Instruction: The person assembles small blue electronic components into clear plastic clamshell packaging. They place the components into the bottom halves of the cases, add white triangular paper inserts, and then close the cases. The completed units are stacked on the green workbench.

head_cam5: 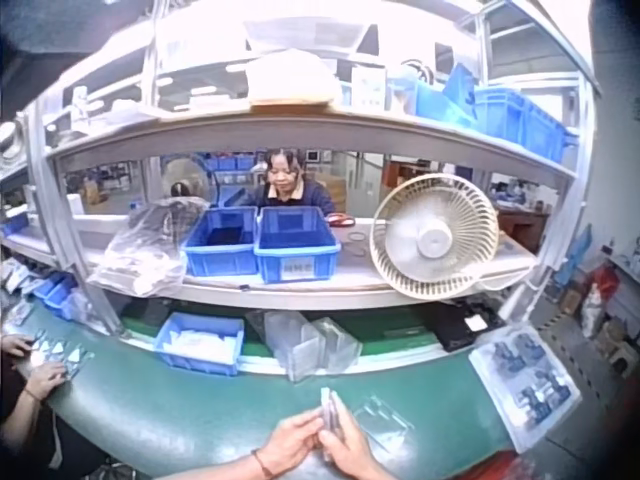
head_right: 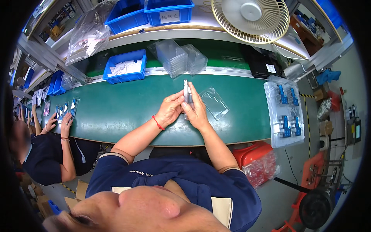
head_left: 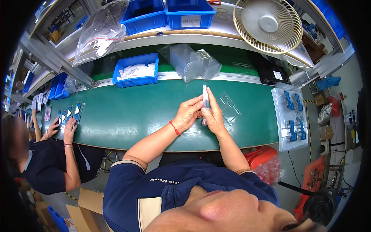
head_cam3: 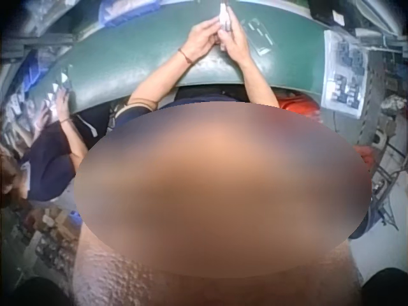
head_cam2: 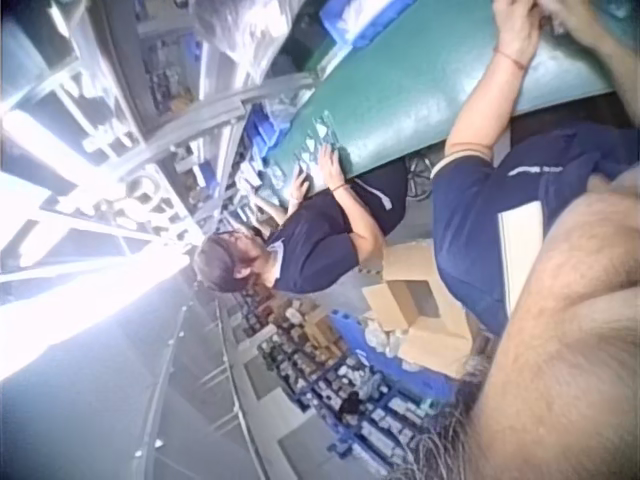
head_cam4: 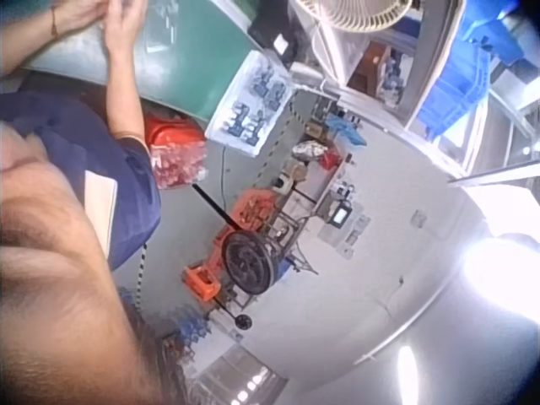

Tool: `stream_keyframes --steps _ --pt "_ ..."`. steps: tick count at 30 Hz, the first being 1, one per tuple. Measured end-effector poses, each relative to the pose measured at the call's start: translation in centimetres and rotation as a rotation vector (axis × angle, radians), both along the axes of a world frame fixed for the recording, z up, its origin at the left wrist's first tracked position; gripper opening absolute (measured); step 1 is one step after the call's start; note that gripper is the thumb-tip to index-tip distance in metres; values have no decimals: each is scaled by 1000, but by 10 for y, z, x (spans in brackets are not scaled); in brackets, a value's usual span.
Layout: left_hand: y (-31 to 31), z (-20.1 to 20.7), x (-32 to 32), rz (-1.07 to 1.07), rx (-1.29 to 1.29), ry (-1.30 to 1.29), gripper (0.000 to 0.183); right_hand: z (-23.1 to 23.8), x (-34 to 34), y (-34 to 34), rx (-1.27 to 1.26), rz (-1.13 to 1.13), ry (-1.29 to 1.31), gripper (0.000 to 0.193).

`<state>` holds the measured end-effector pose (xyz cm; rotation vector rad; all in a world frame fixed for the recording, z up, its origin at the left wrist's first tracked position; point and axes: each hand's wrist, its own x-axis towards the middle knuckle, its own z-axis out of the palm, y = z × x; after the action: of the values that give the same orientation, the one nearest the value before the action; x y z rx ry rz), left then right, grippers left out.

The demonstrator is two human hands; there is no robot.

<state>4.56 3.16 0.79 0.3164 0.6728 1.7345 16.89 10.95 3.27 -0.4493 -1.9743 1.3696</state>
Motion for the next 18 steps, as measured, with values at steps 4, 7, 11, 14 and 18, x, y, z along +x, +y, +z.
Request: stream_keyframes --steps 4,7,11,14,18 --pt "1 0 -2 -14 -3 4 34 -1 0 0 -43 7 -5 73" --pt "1 -1 0 -7 -2 13 34 -4 1 0 -67 12 -21 72" --pt "0 -3 -1 -21 -17 72 34 -8 -3 0 28 -17 31 70" --pt "-1 1 2 41 -44 133 30 -2 0 -6 -105 36 5 70" --pt "0 11 5 136 -38 263 29 -21 1 4 68 -21 -44 75"
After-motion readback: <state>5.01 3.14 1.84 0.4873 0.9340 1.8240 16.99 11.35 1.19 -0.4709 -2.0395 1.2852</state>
